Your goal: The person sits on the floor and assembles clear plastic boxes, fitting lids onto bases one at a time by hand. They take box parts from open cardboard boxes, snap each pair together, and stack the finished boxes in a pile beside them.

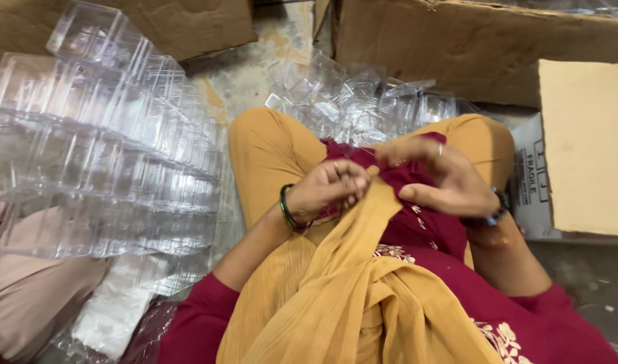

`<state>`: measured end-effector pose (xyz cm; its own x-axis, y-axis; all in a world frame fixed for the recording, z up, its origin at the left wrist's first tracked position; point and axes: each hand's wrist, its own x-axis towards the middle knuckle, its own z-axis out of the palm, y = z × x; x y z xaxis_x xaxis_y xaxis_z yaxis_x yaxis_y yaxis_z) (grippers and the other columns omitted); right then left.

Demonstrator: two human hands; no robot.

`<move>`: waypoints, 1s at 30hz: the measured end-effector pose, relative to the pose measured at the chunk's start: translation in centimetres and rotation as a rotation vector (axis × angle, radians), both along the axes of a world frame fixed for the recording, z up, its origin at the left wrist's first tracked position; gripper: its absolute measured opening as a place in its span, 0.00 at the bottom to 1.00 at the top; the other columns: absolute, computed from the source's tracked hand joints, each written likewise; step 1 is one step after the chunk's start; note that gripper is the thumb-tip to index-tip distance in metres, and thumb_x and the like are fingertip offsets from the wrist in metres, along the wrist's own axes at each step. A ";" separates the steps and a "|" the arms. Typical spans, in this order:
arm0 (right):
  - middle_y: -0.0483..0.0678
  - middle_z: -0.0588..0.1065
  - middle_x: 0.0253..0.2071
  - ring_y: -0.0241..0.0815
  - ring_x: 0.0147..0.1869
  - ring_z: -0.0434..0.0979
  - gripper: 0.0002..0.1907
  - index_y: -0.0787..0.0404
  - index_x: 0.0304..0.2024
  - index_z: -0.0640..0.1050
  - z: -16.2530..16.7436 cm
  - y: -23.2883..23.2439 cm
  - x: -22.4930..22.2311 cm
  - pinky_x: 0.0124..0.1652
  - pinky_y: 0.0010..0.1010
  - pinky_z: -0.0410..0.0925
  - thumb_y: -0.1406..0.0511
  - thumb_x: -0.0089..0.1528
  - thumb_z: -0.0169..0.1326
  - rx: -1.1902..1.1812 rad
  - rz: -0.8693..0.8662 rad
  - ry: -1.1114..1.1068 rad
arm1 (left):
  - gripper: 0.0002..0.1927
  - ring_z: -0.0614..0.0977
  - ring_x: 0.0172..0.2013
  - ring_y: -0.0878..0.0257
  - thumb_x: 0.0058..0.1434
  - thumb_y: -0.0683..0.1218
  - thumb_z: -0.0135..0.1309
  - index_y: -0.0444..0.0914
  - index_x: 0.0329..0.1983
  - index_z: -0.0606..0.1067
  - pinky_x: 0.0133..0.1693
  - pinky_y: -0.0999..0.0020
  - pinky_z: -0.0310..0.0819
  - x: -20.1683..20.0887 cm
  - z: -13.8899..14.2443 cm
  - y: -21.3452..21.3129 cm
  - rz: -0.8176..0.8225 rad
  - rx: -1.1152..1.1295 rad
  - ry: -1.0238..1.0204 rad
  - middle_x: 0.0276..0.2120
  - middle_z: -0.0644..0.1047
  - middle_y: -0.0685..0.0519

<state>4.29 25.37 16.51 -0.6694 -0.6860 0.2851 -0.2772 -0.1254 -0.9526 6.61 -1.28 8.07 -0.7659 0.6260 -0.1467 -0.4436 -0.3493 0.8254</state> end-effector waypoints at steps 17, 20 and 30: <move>0.55 0.79 0.50 0.49 0.55 0.80 0.08 0.64 0.38 0.78 7.2 6.2 4.6 0.61 0.49 0.65 0.65 0.69 0.52 -0.459 0.443 -0.015 | 0.07 0.76 0.32 0.69 0.69 0.41 0.54 0.37 0.49 0.74 0.35 0.73 0.73 -1.5 -4.3 -5.9 0.785 0.066 -0.146 0.32 0.76 0.55; 0.55 0.79 0.50 0.49 0.54 0.80 0.08 0.64 0.38 0.78 9.2 4.7 5.1 0.61 0.48 0.66 0.65 0.68 0.52 -0.588 0.641 -0.074 | 0.06 0.76 0.32 0.69 0.69 0.41 0.55 0.38 0.47 0.73 0.35 0.73 0.73 -0.8 -6.1 -4.3 0.736 0.072 -0.189 0.32 0.76 0.55; 0.55 0.79 0.50 0.48 0.53 0.81 0.09 0.65 0.38 0.78 8.3 2.5 8.7 0.58 0.46 0.67 0.65 0.67 0.52 -0.716 0.734 -0.064 | 0.05 0.77 0.32 0.69 0.69 0.42 0.55 0.38 0.47 0.74 0.35 0.74 0.73 1.5 -7.3 -5.0 0.697 0.015 -0.222 0.32 0.76 0.56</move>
<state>13.01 27.91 24.86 -0.1816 -0.6153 0.7671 0.1459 -0.7883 -0.5978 8.10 -6.24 0.80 -0.9403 0.0076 -0.3403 -0.2708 -0.6222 0.7345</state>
